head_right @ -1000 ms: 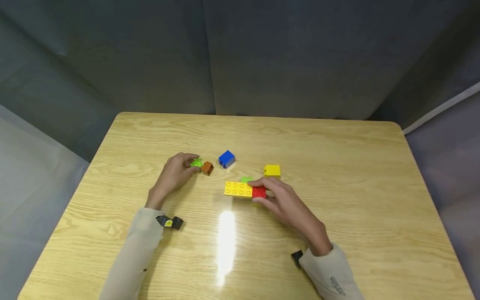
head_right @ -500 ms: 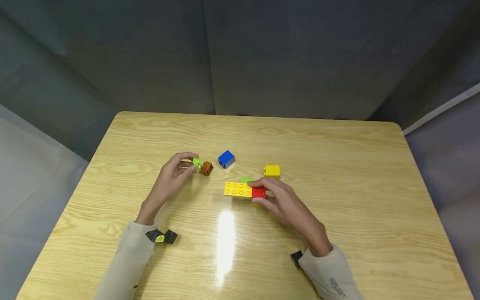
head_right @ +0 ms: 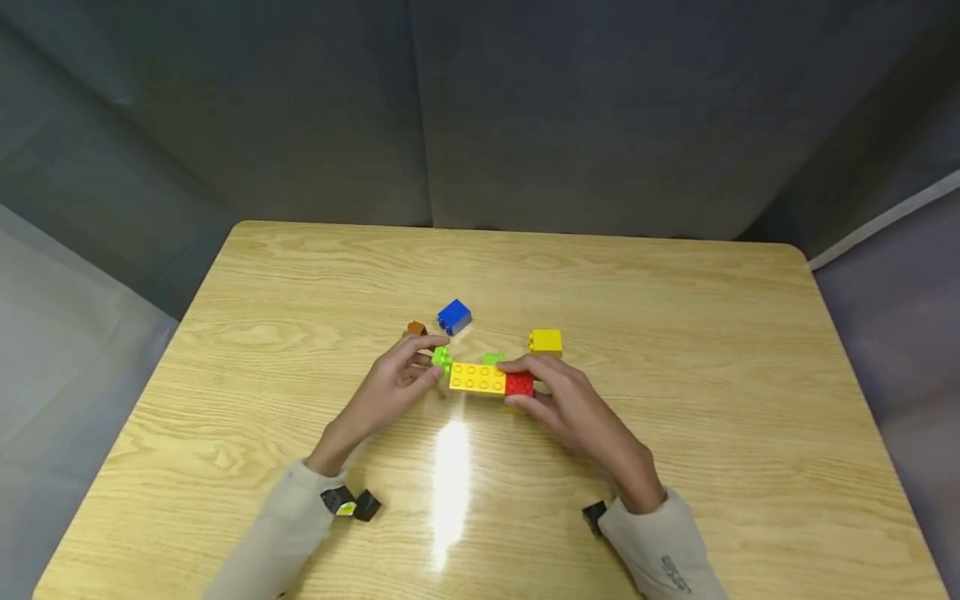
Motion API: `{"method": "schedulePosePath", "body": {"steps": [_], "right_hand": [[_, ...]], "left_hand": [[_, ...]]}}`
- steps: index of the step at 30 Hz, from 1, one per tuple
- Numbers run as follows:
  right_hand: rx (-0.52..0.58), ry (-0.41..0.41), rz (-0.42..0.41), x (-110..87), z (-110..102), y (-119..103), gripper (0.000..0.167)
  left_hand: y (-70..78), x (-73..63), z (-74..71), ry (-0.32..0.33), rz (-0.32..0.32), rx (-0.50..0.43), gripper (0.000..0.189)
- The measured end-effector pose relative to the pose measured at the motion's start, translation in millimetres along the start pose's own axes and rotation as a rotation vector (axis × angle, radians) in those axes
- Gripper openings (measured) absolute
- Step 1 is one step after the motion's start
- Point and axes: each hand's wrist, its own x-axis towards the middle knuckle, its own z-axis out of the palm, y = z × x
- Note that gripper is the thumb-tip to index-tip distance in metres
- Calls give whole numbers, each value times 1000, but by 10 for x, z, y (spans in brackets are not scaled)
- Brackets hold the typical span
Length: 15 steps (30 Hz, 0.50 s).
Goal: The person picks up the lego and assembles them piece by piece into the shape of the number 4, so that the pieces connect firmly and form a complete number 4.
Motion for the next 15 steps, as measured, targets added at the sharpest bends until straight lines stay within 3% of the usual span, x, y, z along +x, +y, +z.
{"method": "schedulePosePath", "body": {"steps": [7,15], "right_hand": [[-17,2,-3,-5,-5,-13,38],[-21,3,-2,-4,1,-19,38]], "left_hand": [[16,-26,103,-5,-95,-78,49],[45,-42,63,-29,-194,-96,45]]}}
